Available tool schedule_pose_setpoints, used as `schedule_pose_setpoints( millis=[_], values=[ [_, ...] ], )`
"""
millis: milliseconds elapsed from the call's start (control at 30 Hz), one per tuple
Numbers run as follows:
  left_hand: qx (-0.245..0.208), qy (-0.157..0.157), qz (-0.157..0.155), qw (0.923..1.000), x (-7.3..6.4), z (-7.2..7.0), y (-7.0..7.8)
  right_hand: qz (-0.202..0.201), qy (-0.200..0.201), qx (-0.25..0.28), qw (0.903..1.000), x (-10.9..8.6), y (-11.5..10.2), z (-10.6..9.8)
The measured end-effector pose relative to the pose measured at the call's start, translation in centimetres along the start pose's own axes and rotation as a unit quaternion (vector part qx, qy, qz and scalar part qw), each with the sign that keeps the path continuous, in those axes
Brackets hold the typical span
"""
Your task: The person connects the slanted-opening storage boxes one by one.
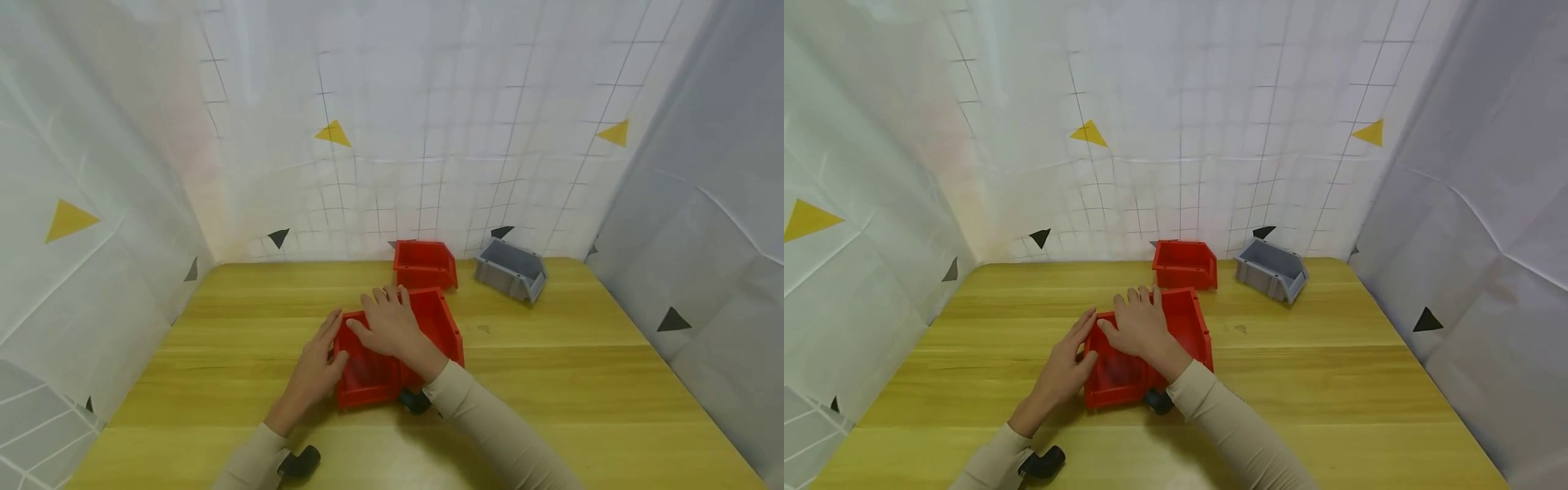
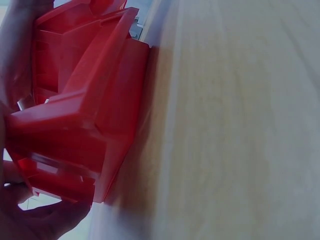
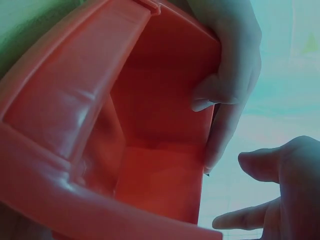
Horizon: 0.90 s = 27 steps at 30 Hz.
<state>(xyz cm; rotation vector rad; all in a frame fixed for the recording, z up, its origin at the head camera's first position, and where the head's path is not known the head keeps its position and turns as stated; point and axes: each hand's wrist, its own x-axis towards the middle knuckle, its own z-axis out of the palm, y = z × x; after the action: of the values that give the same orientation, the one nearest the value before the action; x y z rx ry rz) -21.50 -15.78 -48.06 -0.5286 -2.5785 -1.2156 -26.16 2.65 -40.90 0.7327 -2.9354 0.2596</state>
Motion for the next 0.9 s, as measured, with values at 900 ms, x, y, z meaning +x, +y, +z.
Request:
schedule_pose_setpoints(
  millis=[900],
  values=[
    [-0.003,0.001,0.012,0.9999,-0.01,0.21,-0.24,0.008,0.007,0.016,0.9998,-0.07,0.15,0.66]
  ],
)
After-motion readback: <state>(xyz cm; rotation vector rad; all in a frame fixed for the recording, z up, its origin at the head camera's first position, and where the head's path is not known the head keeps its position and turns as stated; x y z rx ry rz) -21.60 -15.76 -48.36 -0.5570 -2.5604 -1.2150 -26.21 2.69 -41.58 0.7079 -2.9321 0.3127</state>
